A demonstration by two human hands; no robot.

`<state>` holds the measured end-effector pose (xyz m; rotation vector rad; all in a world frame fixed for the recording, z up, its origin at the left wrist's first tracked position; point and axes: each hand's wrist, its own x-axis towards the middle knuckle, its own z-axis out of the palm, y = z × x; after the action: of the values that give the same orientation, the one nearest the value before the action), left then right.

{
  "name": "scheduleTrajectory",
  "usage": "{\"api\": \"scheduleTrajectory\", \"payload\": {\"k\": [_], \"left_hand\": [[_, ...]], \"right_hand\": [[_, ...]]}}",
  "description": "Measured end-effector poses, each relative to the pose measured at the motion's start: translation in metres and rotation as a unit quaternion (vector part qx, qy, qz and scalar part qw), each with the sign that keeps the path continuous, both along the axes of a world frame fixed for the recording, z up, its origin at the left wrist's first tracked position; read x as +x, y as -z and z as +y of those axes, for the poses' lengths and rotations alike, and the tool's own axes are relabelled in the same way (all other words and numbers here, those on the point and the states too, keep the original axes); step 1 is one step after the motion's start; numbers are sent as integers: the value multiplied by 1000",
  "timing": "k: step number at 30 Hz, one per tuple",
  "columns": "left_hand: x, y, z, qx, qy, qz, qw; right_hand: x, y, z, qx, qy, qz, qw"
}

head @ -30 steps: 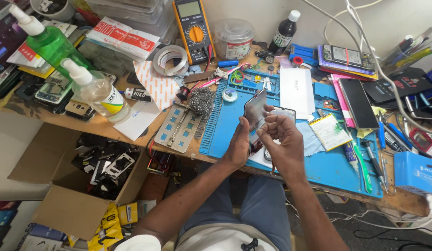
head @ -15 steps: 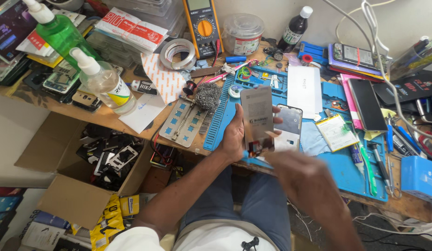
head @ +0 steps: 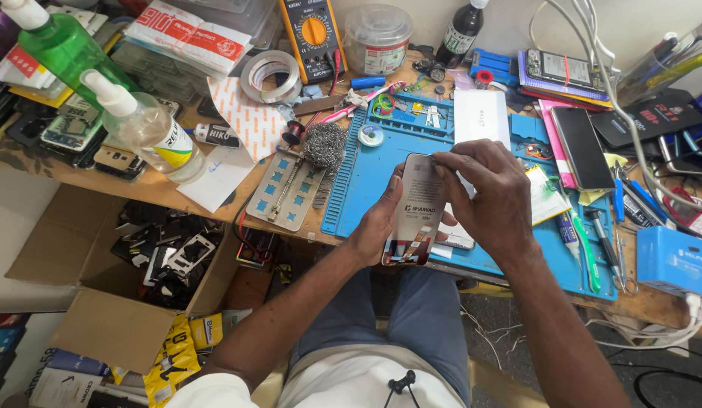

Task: The person holds a smartphone connected to a charging cable and taps its screen while it boots and cycles through startup and home screens. They then open the phone's back, remove the battery, and handle an internal flex cable component.

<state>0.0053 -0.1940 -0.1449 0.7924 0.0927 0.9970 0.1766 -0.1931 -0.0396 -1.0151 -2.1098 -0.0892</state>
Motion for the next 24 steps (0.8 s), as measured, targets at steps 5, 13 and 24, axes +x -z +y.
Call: {"api": "scheduleTrajectory", "payload": {"k": [5,13,24], "left_hand": [[-3,-6,-3,41,-15,33,999],[-13,-19,-6,66,12,70,995],[-12,-19,-8,56,18,129,990]], "right_hand": [[6,-12,4,-80,-16,15,997],[13,-34,5,-178,1,-60,982],[16,-37,3,-161,-10,-141,977]]}}
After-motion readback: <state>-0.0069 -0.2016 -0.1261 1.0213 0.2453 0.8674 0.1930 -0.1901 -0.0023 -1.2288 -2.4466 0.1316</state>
